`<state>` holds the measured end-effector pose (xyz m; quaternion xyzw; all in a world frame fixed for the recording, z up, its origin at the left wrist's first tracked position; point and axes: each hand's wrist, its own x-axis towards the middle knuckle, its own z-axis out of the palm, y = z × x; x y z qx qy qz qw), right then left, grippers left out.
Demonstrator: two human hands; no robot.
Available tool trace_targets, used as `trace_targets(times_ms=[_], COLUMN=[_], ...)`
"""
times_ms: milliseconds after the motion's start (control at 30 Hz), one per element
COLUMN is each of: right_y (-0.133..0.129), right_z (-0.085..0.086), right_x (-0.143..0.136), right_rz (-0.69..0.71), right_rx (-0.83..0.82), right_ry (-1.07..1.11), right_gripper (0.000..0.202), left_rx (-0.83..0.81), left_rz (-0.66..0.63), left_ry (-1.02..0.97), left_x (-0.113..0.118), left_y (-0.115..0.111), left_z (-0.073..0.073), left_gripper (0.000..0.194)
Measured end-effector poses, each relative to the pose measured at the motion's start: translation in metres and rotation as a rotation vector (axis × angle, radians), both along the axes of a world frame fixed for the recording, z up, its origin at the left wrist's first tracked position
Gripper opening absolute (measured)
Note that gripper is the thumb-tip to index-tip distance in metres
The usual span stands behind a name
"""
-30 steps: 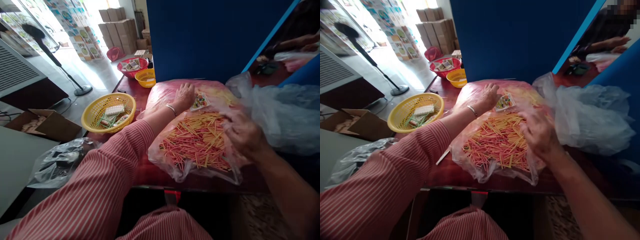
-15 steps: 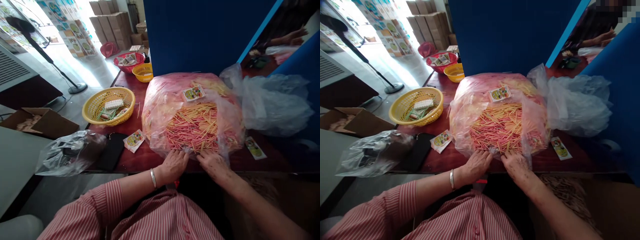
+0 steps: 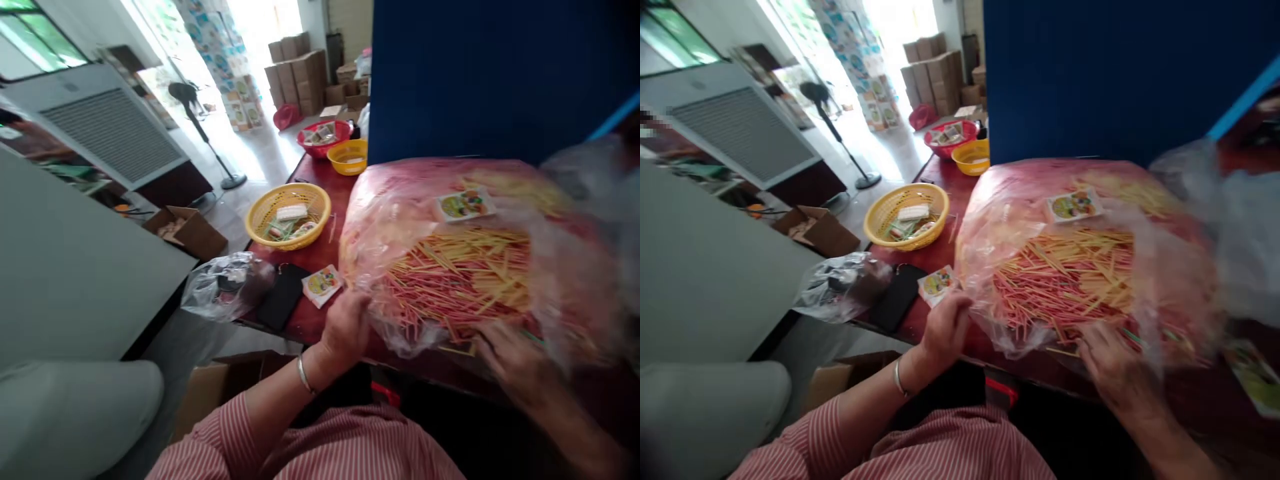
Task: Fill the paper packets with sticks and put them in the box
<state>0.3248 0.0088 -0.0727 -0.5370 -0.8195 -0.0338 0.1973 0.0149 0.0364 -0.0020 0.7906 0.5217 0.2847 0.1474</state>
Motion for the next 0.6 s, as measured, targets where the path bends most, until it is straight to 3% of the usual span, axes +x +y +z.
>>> trace_targets(times_ms=[67, 133, 233, 333, 500, 600], right_y=[0.004, 0.007, 0.009, 0.008, 0.006, 0.005], right_z=[-0.009, -0.013, -0.012, -0.010, -0.002, 0.007], right_x=[0.000, -0.001, -0.004, -0.004, 0.000, -0.002], right_rz=[0.082, 0.125, 0.129, 0.106, -0.056, -0.142], right_rx=[0.053, 0.087, 0.090, 0.048, -0.103, -0.142], right_ry=[0.028, 0.059, 0.090, 0.088, 0.053, 0.061], right_gripper=[0.026, 0.029, 0.030, 0.029, 0.024, 0.025], left_rx=[-0.081, -0.189, -0.301, -0.325, -0.314, -0.222], left_rz=[0.318, 0.424, 0.416, 0.377, 0.246, 0.145], left_ry=[0.140, 0.380, 0.619, 0.642, 0.593, 0.639], left_x=[-0.029, -0.053, -0.073, -0.076, -0.074, -0.076], left_y=[0.020, 0.042, 0.071, 0.086, 0.086, 0.082], left_z=[-0.006, -0.015, -0.026, -0.028, -0.023, -0.027], left_gripper=[0.023, 0.022, 0.025, 0.017, 0.020, 0.021])
